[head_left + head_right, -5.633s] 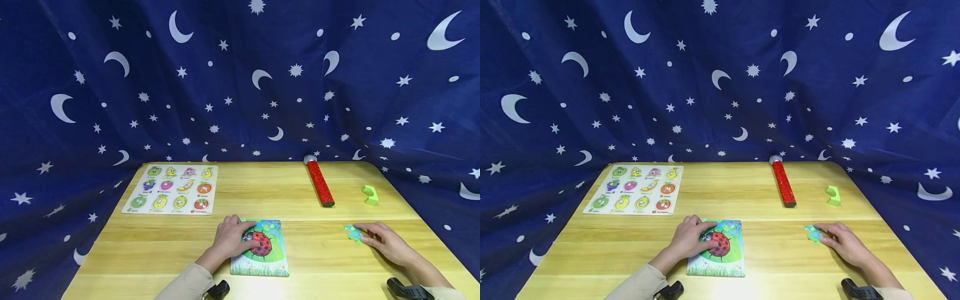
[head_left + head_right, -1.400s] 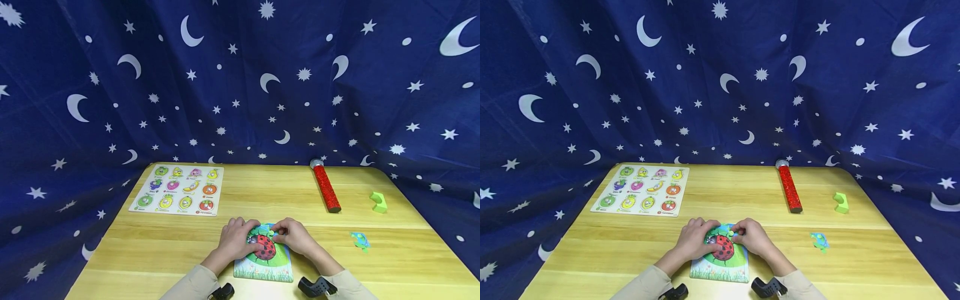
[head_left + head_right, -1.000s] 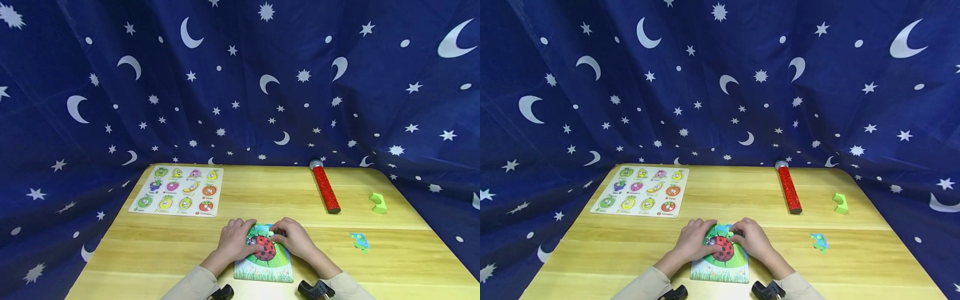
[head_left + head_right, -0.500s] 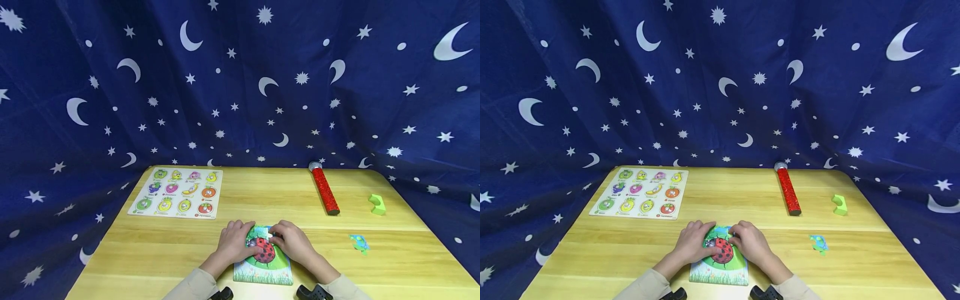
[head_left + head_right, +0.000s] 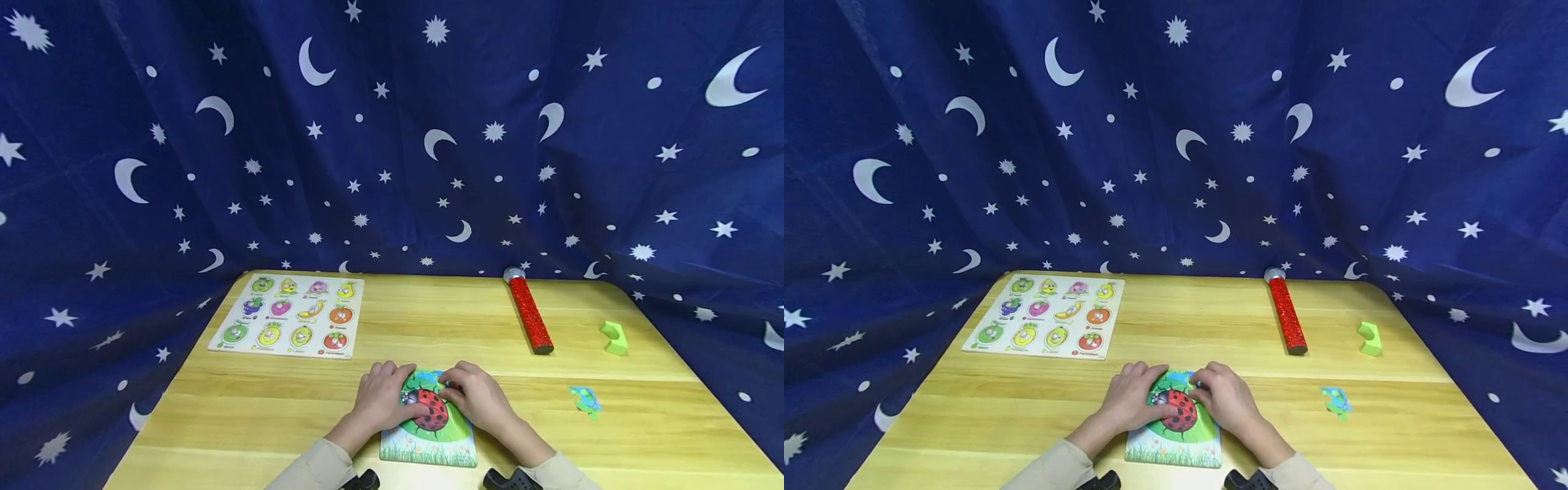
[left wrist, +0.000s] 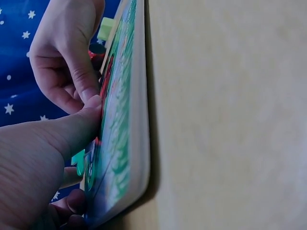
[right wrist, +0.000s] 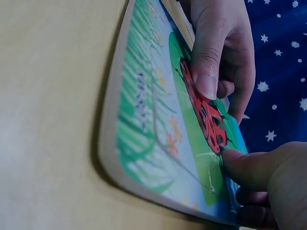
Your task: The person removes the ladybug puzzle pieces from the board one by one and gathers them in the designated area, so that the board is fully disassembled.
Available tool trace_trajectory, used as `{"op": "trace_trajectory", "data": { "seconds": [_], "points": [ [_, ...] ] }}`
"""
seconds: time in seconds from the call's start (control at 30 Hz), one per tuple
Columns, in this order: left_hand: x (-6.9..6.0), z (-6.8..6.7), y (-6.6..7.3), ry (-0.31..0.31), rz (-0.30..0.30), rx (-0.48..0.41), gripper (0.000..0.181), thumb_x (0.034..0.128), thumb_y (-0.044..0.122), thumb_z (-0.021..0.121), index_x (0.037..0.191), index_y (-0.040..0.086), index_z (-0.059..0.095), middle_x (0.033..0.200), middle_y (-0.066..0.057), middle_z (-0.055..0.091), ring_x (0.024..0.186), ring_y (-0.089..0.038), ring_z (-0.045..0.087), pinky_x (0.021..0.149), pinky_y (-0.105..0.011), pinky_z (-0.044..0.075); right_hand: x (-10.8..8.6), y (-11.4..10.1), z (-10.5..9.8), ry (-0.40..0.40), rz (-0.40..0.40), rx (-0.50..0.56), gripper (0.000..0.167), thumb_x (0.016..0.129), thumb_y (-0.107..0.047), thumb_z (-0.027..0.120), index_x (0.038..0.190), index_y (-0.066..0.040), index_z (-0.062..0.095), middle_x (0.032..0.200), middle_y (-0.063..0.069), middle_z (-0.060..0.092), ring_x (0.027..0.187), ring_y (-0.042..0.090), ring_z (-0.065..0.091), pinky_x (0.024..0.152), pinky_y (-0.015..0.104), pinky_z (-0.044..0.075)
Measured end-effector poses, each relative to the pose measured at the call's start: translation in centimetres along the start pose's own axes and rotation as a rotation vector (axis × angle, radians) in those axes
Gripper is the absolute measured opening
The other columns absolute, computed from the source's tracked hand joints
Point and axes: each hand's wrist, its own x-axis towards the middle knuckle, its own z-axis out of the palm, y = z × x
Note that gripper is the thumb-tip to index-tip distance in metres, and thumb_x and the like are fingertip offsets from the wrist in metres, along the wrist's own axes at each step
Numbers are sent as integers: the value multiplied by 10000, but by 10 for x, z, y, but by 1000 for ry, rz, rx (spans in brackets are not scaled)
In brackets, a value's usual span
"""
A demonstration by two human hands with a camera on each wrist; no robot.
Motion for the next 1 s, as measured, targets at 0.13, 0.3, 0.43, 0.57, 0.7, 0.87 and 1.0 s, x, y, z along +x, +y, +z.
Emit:
{"op": "trace_trajectory", "data": {
  "seconds": [0.13,0.3,0.43,0.57,0.7,0.87,1.0],
  "points": [
    [-2,-1,1,2,2,-9,789,718,624,771,1368,227,566,1001,25,541,894,-142,412,738,-299,345,-1,1,0,23,54,16,149,748,-179,834,863,-163,740,763,-105,602,666,-31,476,591,199,428],
    [-3,-2,2,-9,-4,-19,789,718,628,767,1368,228,566,978,33,518,882,-135,394,733,-295,333,-5,6,-8,11,136,89,146,751,-173,832,868,-155,746,761,-117,597,656,-55,422,586,187,392],
    [-4,-2,2,-6,1,-22,791,716,633,765,1369,234,566,967,42,506,871,-128,378,727,-283,319,-14,14,-19,22,161,122,141,749,-154,830,863,-152,748,746,-137,579,648,-58,393,572,181,364],
    [-4,0,1,-10,7,-18,794,716,639,758,1373,238,564,965,52,500,864,-120,368,723,-266,306,-32,29,-35,58,140,100,155,740,-134,832,861,-179,746,753,-171,567,646,-73,379,560,177,351],
    [-3,0,-1,-10,3,-18,793,714,643,756,1373,245,563,954,61,489,870,-119,366,735,-269,312,-50,49,-51,82,158,50,166,741,-127,827,865,-198,742,757,-187,554,637,-78,366,544,179,336],
    [-2,1,-2,-6,-1,-33,797,709,640,760,1372,243,564,949,57,489,894,-130,380,760,-289,329,-70,75,-69,144,199,-4,197,714,-86,838,850,-188,739,730,-168,537,633,-82,372,537,175,322],
    [-1,2,-3,-2,2,-33,800,710,646,757,1373,242,564,972,49,508,930,-142,408,787,-312,354,-81,90,-81,170,218,-39,214,699,-79,847,844,-193,740,721,-162,528,633,-84,370,541,161,297]
  ]
}}
